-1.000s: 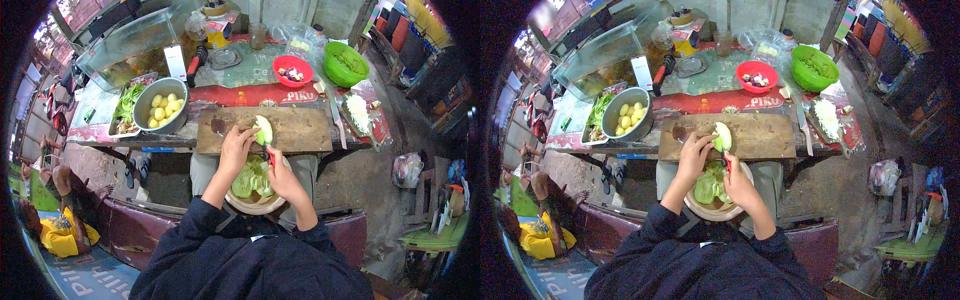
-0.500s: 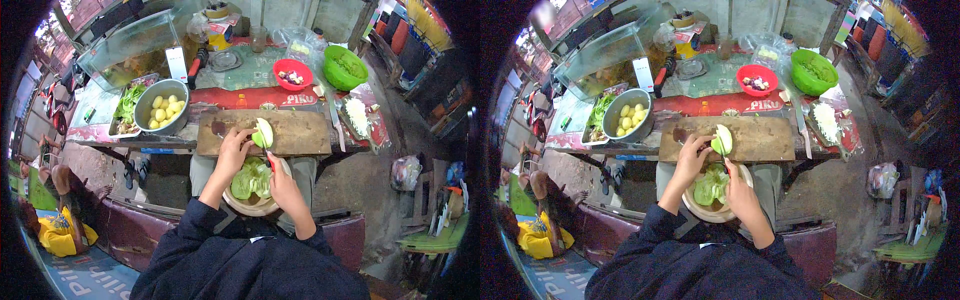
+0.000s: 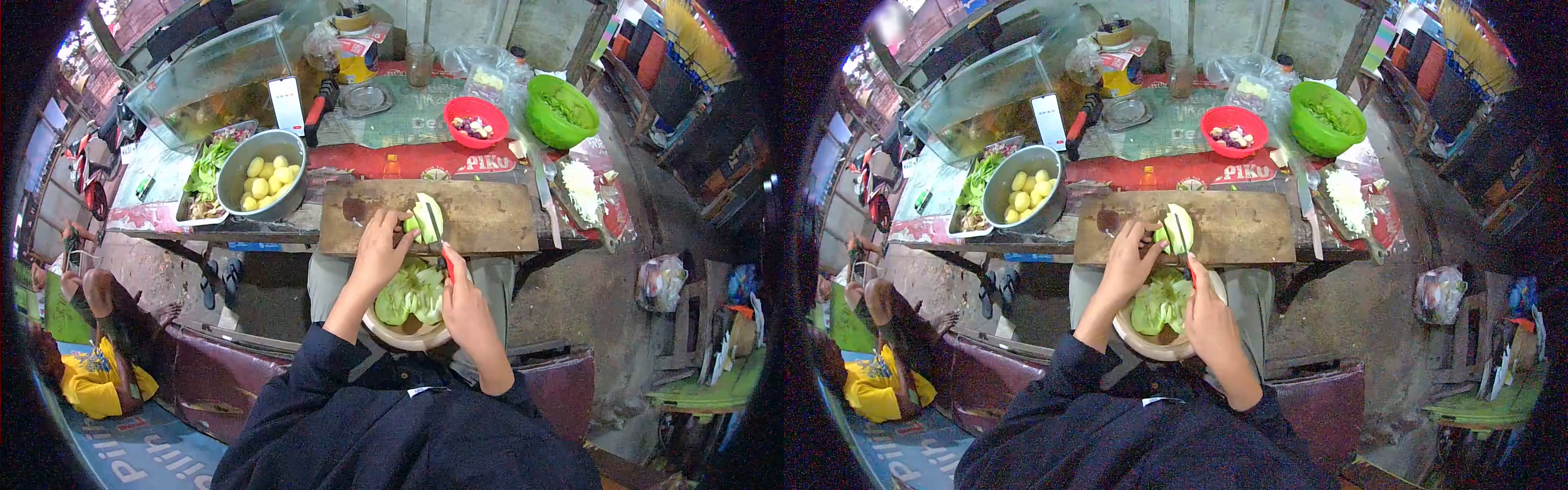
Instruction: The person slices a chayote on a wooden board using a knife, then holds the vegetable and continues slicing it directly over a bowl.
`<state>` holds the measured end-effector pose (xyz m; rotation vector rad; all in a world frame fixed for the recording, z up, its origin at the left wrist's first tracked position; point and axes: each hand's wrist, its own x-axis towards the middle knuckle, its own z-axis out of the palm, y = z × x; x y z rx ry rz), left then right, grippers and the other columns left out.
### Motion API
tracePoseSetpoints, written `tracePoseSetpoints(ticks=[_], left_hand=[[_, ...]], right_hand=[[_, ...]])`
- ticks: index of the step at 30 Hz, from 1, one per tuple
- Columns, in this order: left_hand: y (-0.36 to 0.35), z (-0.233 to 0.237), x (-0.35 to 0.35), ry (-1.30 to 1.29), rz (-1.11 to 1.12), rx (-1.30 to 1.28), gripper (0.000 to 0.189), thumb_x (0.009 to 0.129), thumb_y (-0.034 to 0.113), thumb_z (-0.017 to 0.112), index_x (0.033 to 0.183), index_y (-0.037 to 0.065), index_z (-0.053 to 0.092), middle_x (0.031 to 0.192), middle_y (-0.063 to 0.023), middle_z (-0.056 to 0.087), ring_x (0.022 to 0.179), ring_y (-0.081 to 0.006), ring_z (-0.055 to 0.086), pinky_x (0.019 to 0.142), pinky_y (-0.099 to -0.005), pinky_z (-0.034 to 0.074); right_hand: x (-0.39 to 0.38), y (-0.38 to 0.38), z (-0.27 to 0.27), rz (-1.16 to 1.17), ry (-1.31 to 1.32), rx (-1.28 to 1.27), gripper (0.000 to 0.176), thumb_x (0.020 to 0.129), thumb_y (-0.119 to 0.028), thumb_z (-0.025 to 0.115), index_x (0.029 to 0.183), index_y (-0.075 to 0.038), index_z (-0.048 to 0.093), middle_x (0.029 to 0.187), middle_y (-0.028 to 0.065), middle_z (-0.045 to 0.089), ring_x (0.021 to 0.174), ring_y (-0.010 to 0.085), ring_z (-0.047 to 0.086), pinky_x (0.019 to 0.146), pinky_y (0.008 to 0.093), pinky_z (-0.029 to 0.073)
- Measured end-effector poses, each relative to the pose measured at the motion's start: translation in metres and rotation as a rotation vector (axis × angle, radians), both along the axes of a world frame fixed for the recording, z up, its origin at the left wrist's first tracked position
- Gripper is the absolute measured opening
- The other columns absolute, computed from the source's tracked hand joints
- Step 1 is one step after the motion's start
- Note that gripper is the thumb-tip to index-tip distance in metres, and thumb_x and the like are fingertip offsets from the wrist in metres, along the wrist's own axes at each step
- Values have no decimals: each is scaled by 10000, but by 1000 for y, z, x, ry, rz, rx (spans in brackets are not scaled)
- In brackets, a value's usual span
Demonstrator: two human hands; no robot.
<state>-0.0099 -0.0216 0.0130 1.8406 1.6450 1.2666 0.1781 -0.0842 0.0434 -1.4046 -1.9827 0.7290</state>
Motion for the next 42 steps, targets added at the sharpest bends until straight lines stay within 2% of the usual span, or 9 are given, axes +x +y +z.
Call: tracePoseSetpoints(ticks=[2, 8, 15, 17, 23, 27, 33, 35, 42], left_hand=[[1, -4, 0, 4, 1, 4, 199, 903, 131, 731, 1052, 34, 644, 1008, -152, 600, 898, -316, 629, 817, -418, 510], [3, -8, 5, -43, 91, -3, 153, 909, 113, 736, 975, 7, 647, 929, -134, 628, 769, -261, 646, 716, -363, 529], [4, -6, 11, -27, 171, 32, 117, 878, 83, 748, 926, 26, 657, 881, -101, 632, 740, -228, 633, 691, -343, 519], [3, -3, 11, -34, 179, 9, 108, 876, 79, 746, 919, 30, 660, 880, -97, 634, 737, -225, 630, 688, -341, 516], [1, -2, 11, -71, 171, 9, 103, 862, 76, 755, 869, 24, 665, 874, -99, 639, 718, -218, 611, 677, -337, 508], [0, -1, 11, -62, 176, -16, 103, 868, 78, 751, 866, 16, 668, 878, -103, 643, 713, -220, 615, 667, -339, 511], [2, -8, 10, -71, 173, 7, 107, 874, 82, 751, 866, 14, 668, 879, -105, 643, 737, -223, 635, 682, -338, 525], [2, -7, 11, -80, 174, 9, 108, 874, 82, 751, 866, 14, 668, 880, -105, 643, 747, -224, 640, 687, -337, 528], [0, -5, 11, -80, 174, 21, 112, 869, 74, 747, 854, 12, 655, 880, -112, 641, 759, -241, 638, 692, -342, 528]], right_hand=[[0, -1, 12, -8, 17, -144, 615, 973, -45, 470, 1552, -123, 279, 1262, 322, 611, 1001, 526, 635, 857, 589, 510], [-8, -11, 4, 51, 76, -42, 583, 980, -20, 459, 1534, -102, 298, 1326, 313, 567, 1056, 522, 612, 885, 573, 497], [-7, -12, 7, 45, -5, -205, 600, 976, -26, 472, 1542, -110, 290, 1286, 303, 596, 971, 513, 638, 817, 580, 508], [-8, -12, -6, 49, -2, -70, 627, 972, -72, 491, 1561, -140, 287, 1152, 338, 644, 929, 505, 664, 788, 583, 539], [-14, -12, -6, 15, -14, -139, 646, 965, -85, 508, 1567, -152, 282, 951, 327, 672, 832, 489, 674, 731, 585, 527], [-15, -10, -6, 22, -36, -210, 610, 971, -38, 496, 1540, -122, 296, 1105, 317, 646, 848, 507, 650, 721, 579, 506], [-18, -6, -20, 19, 32, -137, 625, 965, -39, 514, 1542, -145, 298, 987, 327, 648, 802, 500, 651, 702, 581, 498], [-19, 0, -20, 30, -55, -125, 688, 948, -24, 534, 1569, -134, 257, 823, 294, 660, 768, 464, 674, 681, 561, 517], [-24, 11, -9, 33, -125, -215, 670, 954, -64, 548, 1563, -156, 283, 877, 285, 675, 767, 465, 674, 686, 561, 527]])
